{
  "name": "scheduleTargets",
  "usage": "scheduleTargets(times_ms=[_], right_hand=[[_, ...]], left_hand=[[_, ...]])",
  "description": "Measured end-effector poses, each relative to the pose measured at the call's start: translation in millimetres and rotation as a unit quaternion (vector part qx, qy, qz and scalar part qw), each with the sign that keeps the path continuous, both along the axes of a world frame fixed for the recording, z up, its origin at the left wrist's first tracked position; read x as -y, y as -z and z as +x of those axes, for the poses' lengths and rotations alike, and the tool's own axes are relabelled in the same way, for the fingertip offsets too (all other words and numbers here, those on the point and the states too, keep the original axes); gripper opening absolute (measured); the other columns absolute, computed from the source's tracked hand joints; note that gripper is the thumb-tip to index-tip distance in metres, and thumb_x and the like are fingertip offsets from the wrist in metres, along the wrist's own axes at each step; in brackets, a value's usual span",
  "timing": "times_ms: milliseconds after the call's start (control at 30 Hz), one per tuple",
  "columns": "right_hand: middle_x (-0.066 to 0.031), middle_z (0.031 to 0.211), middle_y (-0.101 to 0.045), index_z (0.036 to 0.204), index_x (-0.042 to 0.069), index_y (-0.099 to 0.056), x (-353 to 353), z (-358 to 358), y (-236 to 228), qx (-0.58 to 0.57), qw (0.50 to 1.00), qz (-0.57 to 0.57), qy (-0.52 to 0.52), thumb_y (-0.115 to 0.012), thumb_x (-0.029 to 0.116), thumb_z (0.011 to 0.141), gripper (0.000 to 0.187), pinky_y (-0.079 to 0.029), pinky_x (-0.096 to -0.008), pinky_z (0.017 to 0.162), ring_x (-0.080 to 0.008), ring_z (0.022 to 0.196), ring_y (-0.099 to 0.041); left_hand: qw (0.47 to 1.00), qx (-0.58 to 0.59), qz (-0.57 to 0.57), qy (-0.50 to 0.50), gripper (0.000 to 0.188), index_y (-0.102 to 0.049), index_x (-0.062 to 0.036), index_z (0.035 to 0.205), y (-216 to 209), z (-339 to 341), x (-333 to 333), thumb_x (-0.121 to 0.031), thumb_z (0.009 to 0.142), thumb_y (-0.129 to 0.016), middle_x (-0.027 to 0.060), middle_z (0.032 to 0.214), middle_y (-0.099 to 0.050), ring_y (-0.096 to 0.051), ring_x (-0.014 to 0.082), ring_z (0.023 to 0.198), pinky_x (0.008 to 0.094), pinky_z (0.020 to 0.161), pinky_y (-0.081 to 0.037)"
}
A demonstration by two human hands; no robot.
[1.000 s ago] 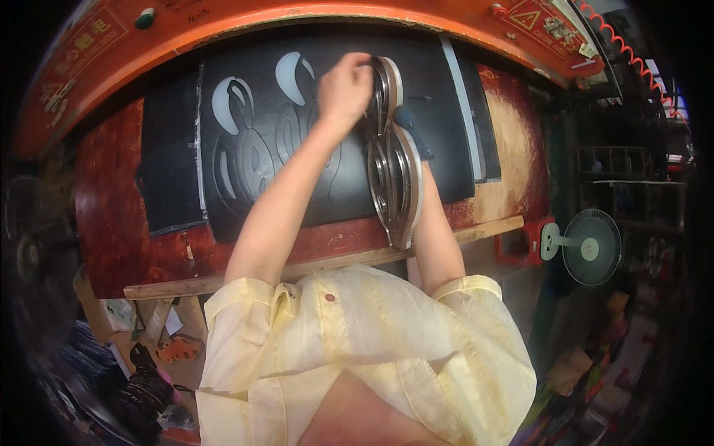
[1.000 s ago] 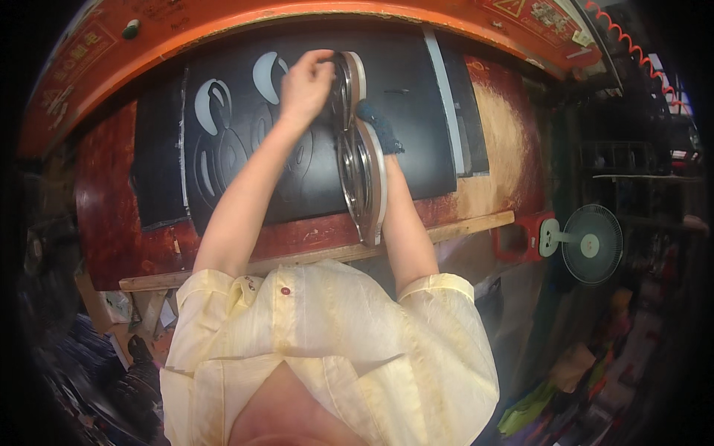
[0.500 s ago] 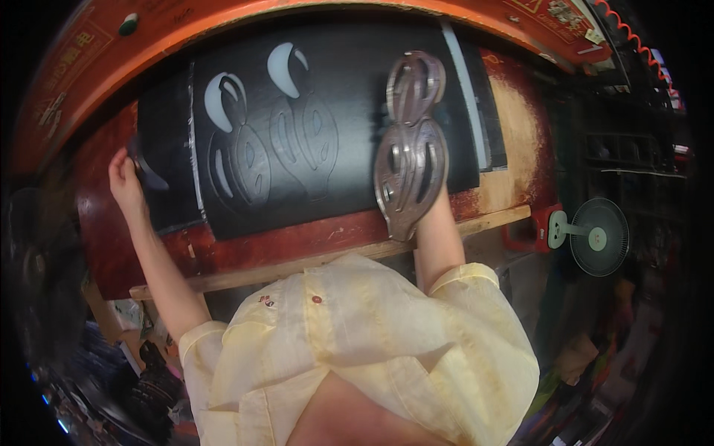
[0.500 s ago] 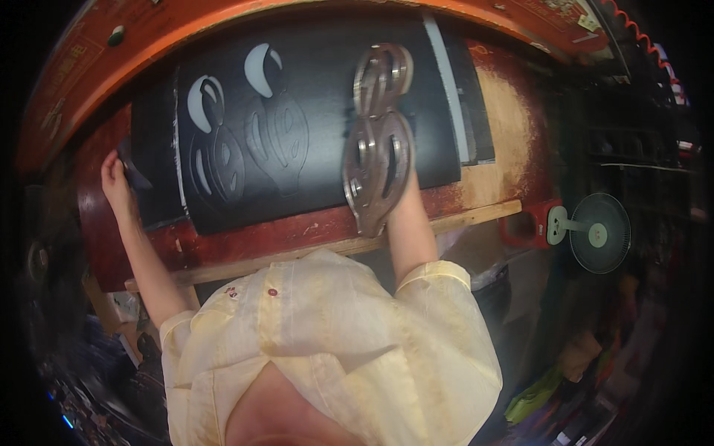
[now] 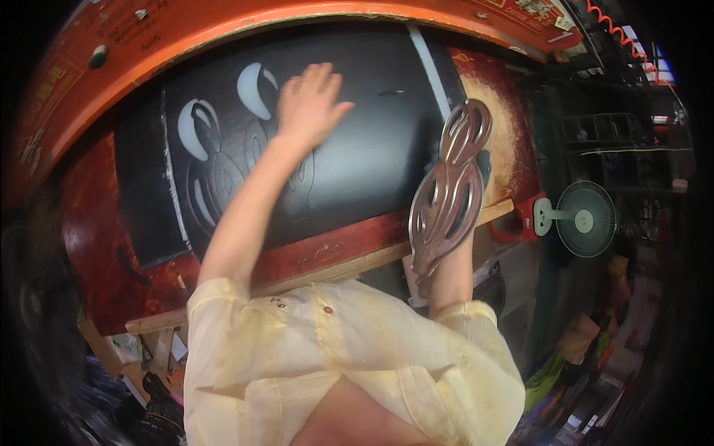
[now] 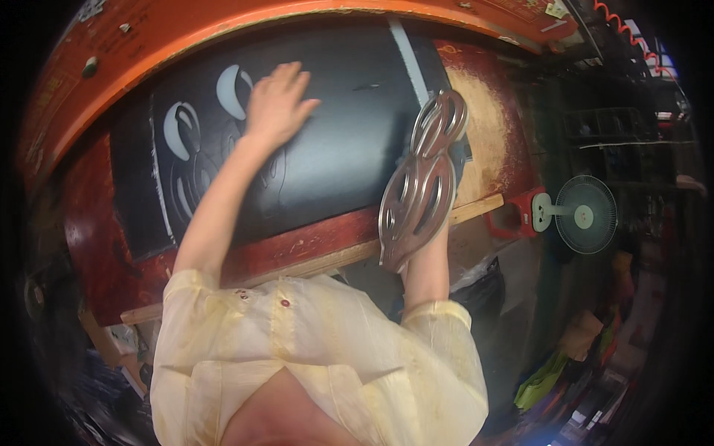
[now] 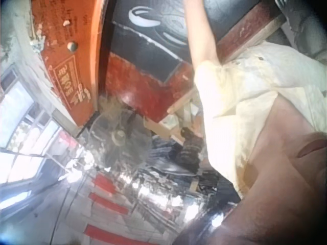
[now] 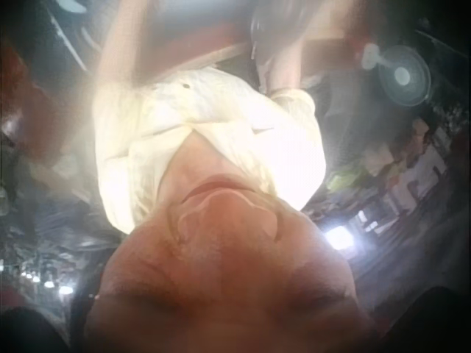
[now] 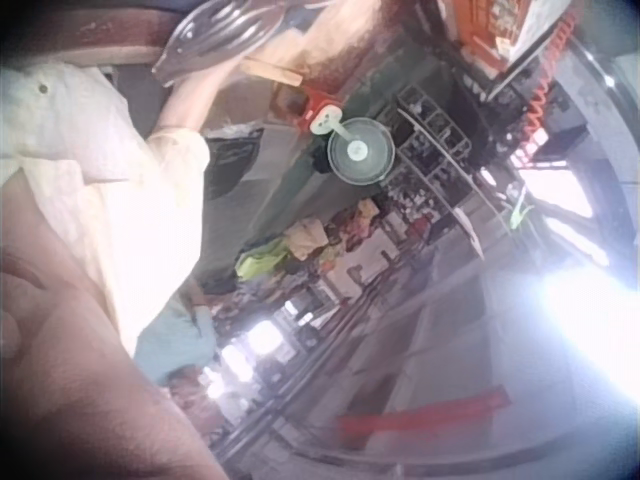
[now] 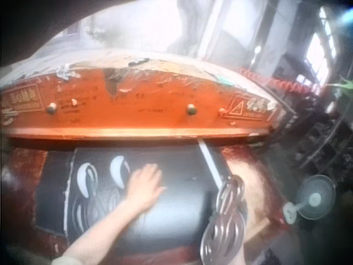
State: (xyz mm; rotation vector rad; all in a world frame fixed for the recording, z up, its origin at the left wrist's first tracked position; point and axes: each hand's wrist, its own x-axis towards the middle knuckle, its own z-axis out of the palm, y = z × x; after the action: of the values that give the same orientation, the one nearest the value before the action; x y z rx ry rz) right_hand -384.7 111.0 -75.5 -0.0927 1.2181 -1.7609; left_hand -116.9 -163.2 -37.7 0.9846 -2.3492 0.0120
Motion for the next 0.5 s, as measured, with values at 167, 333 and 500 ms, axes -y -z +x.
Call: scheduleTargets(times_ms=[167, 333, 500], right_hand=[[-0.0172, 0.109, -0.064, 0.115, 0.007, -0.063, -46.8, -4.3, -4.9, -0.009, 0.998, 0.044, 0.046, -0.074, 0.047, 0.069, 0.062, -0.048, -0.0377, 0.086, -0.0294, 0.098, -0.061], [-0.0178, 0.111, -0.063, 0.116, 0.007, -0.063, -56.8, -22.7, -25.5, -0.059, 0.995, 0.06, 0.058, -0.075, 0.048, 0.069, 0.064, -0.048, -0.038, 0.087, -0.0301, 0.1, -0.061], [-0.0184, 0.112, -0.063, 0.117, 0.007, -0.063, 10.1, -33.3, -56.6, -0.206, 0.977, 0.056, 0.011, -0.075, 0.05, 0.068, 0.066, -0.048, -0.0384, 0.088, -0.0307, 0.102, -0.061]], left_hand=[[0.993, 0.092, 0.075, -0.005, 0.067, -0.047, -0.0086, 0.136, 23.0, -115.8, -18.1, -0.055, 0.088, -0.048, 0.013, 0.148, -0.036, -0.029, 0.0291, 0.139, 0.0534, 0.11, -0.024], [0.901, -0.023, 0.048, 0.43, 0.038, -0.068, -0.012, 0.104, 23.6, -97.3, -143.2, -0.042, 0.08, -0.062, 0.015, 0.103, -0.065, -0.058, 0.0326, 0.103, 0.0496, 0.089, -0.042], [0.872, -0.202, 0.223, 0.385, 0.007, -0.07, -0.0162, 0.083, 28.9, 46.2, -197.6, -0.02, 0.077, -0.07, 0.0004, 0.073, -0.068, -0.064, 0.0187, 0.067, 0.0338, 0.06, -0.05]])
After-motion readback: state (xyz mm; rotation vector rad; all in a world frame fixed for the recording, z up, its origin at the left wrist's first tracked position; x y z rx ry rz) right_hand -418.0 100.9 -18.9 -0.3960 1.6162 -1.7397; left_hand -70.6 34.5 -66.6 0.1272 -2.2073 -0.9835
